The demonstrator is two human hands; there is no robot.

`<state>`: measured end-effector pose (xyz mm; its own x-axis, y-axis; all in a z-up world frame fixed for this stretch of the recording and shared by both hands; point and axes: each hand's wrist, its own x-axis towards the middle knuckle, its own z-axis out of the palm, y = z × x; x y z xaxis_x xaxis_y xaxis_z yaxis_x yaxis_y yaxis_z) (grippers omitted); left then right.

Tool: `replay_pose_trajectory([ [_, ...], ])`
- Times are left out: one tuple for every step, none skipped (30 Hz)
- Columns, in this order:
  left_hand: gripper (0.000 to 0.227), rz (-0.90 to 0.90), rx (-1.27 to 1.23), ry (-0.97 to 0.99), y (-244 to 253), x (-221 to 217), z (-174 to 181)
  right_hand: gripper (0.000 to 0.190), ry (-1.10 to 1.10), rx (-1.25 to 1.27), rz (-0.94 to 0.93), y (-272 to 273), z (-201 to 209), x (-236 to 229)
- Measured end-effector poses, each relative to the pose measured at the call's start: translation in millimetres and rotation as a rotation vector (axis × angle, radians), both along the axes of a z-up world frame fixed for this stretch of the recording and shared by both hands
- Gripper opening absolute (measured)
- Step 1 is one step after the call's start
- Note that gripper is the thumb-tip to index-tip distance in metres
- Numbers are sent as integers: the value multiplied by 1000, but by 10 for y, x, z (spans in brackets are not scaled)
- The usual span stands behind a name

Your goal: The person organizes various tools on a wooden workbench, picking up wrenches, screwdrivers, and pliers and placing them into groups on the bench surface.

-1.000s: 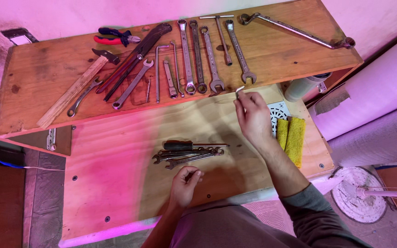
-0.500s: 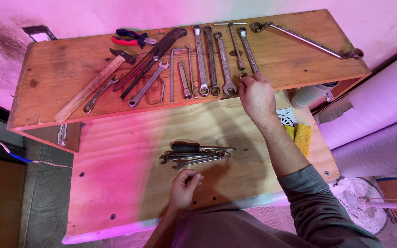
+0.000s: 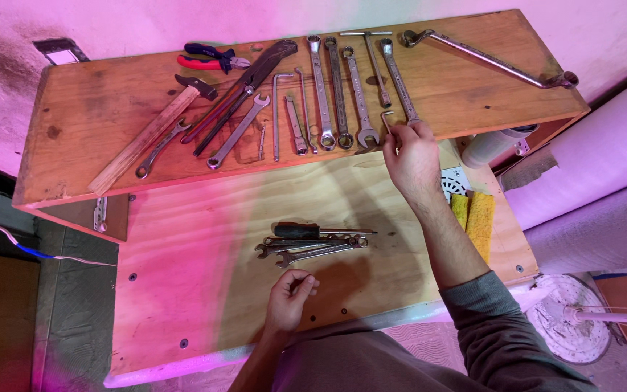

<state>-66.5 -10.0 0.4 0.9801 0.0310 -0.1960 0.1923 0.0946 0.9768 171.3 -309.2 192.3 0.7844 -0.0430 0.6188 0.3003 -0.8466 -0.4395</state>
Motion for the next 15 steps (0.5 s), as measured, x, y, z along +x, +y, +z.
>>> replay_pose_trajectory([
  [15, -2, 1, 0, 12, 5, -11, 18, 0, 1, -2, 14, 28, -23],
  [15, -3, -9, -7, 20, 9, -23, 17, -5, 2, 12, 28, 56, -44],
  [15, -3, -19, -15, 28, 13, -36, 17, -11, 4, 26, 42, 83, -64],
  [15, -4, -19, -14, 40, 13, -57, 17, -10, 4, 26, 86, 125, -149],
  [15, -3, -25, -28, 51, 16, -78, 13, -108, 7, 36, 129, 166, -232],
  [15, -3, -32, -39, 60, 4, -98, 11, -203, 10, 46, 169, 202, -324],
  [15, -4, -32, -35, 63, -7, -128, 11, -199, 10, 45, 193, 100, -417],
  [13, 4, -27, -26, 64, 0, -161, 12, -149, 29, 95, 217, 3, -496],
  [12, 12, -22, -16, 63, 7, -194, 16, -100, 47, 146, 239, -95, -575],
  [12, 10, -21, -15, 62, 9, -231, 16, -98, 48, 143, 283, -238, -694],
  [10, 7, 61, -9, 59, 11, -267, 15, 11, 51, 187, 325, -379, -811],
  [8, 5, 144, -4, 57, 15, -300, 15, 119, 54, 232, 370, -518, -925],
  [8, 3, 145, -2, 64, 24, -235, 15, 121, 55, 230, 419, -689, -1024],
  [12, -39, 300, 6, 71, 26, -174, 15, 196, 77, 272, 469, -866, -1130],
  [16, -82, 454, 14, 74, 29, -115, 16, 272, 99, 315, 516, -1044, -1237],
])
